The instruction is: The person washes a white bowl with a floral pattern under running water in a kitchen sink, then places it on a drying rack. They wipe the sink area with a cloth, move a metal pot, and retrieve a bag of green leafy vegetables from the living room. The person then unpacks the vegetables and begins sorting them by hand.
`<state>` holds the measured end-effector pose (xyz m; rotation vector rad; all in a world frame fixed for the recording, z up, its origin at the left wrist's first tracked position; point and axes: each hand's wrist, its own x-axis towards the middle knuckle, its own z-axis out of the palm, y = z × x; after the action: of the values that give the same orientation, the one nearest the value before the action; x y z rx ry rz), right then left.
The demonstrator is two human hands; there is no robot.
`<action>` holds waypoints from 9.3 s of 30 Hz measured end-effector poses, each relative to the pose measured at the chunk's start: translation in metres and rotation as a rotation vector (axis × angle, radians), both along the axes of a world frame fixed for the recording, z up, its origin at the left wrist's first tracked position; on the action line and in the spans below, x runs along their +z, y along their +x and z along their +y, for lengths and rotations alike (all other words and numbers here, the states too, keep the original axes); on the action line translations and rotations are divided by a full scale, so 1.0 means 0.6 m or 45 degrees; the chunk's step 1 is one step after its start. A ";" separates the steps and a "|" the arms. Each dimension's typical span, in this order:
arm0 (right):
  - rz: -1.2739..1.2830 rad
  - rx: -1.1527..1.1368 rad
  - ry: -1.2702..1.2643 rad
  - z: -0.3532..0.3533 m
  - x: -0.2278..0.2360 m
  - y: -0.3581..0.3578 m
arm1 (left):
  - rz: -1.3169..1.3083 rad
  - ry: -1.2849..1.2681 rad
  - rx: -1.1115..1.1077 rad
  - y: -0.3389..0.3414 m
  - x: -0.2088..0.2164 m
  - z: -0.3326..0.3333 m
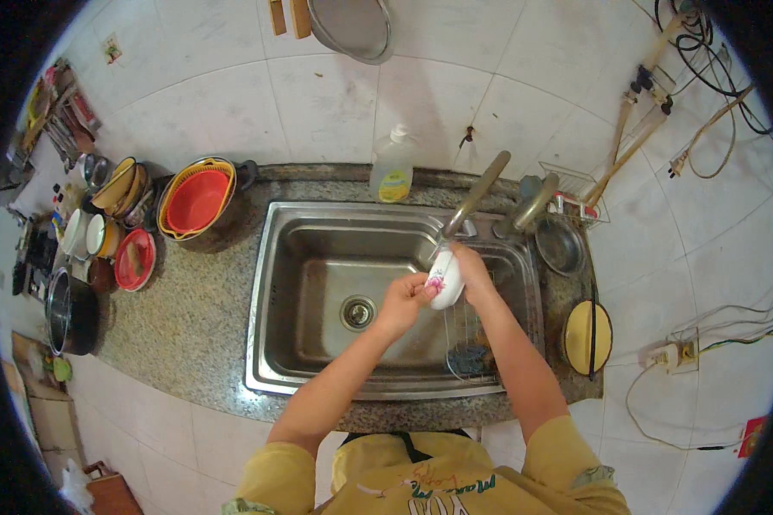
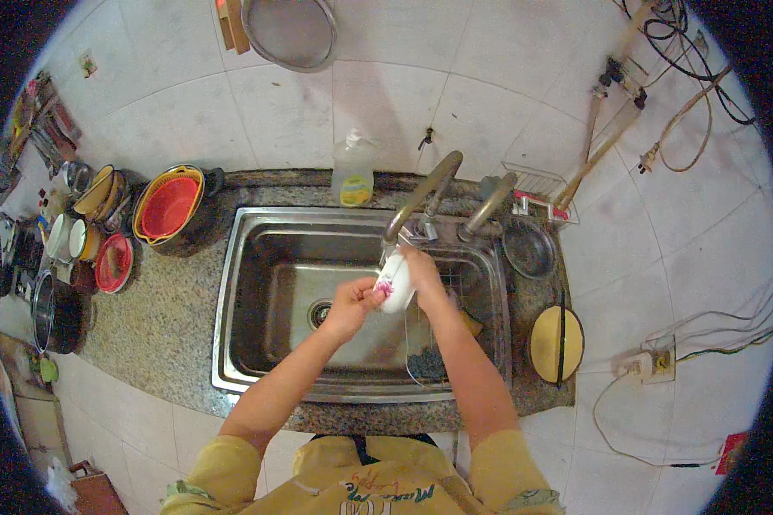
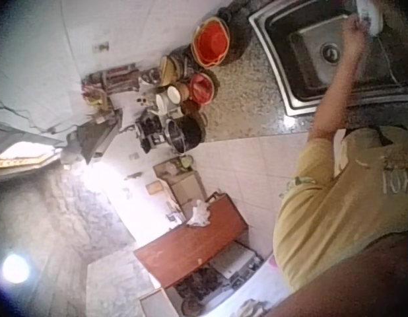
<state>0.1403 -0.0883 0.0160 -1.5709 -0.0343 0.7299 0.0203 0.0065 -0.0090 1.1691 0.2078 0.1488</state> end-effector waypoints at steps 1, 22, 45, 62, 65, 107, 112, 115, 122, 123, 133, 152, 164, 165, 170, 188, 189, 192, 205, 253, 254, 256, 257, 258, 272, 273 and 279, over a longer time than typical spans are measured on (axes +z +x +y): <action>-0.357 0.094 -0.265 0.007 -0.010 0.000 | 0.048 0.016 0.019 0.006 -0.011 -0.005; 0.782 0.002 0.723 -0.040 -0.052 0.017 | -0.050 -1.152 0.326 0.014 -0.029 0.026; -0.479 -0.342 -0.109 -0.005 -0.007 -0.046 | 0.495 0.603 0.320 0.113 0.032 0.015; 0.486 -0.495 0.814 0.009 0.023 -0.011 | -0.009 -1.150 -0.202 0.043 -0.028 0.036; 0.613 -0.291 0.869 0.002 -0.001 0.014 | -0.166 -1.116 -0.180 0.028 -0.037 0.034; -0.634 0.077 -0.216 0.040 0.016 -0.009 | -0.041 1.213 0.332 -0.001 0.027 -0.023; 0.355 0.045 0.209 0.020 0.032 -0.023 | -0.344 1.602 0.339 -0.004 0.047 -0.013; 0.336 0.055 0.198 0.010 -0.002 -0.011 | -0.376 1.614 0.131 -0.008 0.053 -0.001; -0.041 -0.017 0.061 0.017 -0.008 -0.049 | 0.196 0.792 0.116 0.095 0.009 0.033; -0.120 -0.019 0.032 0.017 -0.010 -0.045 | 0.173 0.605 -0.064 0.088 0.017 0.020; -0.049 -0.060 -0.005 -0.007 0.032 -0.058 | 0.061 -0.059 0.013 0.104 0.006 -0.008; -0.148 0.040 -0.089 -0.009 -0.021 -0.035 | 0.010 1.936 0.224 0.090 0.035 0.063; -0.088 -0.649 0.414 0.008 -0.045 -0.049 | 0.430 -0.508 0.072 0.037 0.011 -0.036; 0.053 -0.649 0.457 0.004 -0.043 -0.052 | 0.494 -0.385 0.066 0.038 0.019 -0.033; 0.147 -0.359 0.228 -0.015 -0.058 -0.028 | 0.222 0.713 0.262 0.044 0.032 0.007; -0.908 0.568 -0.843 -0.028 -0.075 -0.036 | 0.395 2.011 0.042 0.076 0.047 0.048; -0.661 0.470 -0.771 -0.013 -0.038 -0.047 | 0.251 2.115 0.001 0.077 0.046 0.045; -0.807 0.291 -0.461 -0.005 -0.050 -0.052 | -0.148 2.220 -0.114 0.090 0.053 0.026; 0.468 -0.270 0.510 -0.003 -0.049 -0.045 | 0.483 -0.119 0.143 0.051 -0.009 0.007; -0.748 -0.051 -0.547 -0.027 -0.075 -0.020 | 0.254 1.555 0.520 0.074 0.038 0.030; -0.540 -0.187 -0.452 -0.028 -0.086 -0.014 | 0.346 1.277 0.414 0.071 0.021 0.029; 0.017 -0.285 0.026 -0.021 -0.053 -0.025 | 0.523 0.727 0.202 0.053 0.003 0.016; 0.201 -0.368 0.233 -0.018 -0.058 -0.030 | 0.462 0.405 0.208 0.046 -0.003 -0.007; 0.378 -0.455 0.432 -0.019 -0.065 -0.034 | 0.391 0.405 0.270 0.047 -0.004 -0.016; -1.847 0.393 -0.394 0.009 -0.013 -0.058 | 0.091 1.181 0.560 0.050 -0.010 0.019; -2.030 0.463 -0.370 0.010 -0.007 -0.062 | 0.160 1.131 0.526 0.051 -0.001 0.022; -1.100 0.157 -0.465 -0.020 -0.015 -0.024 | 0.172 1.136 0.518 0.043 0.017 0.019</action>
<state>0.1260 -0.1003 0.0068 -2.1501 -0.6671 0.0988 0.0461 0.0177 0.0014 2.0166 0.5317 0.5606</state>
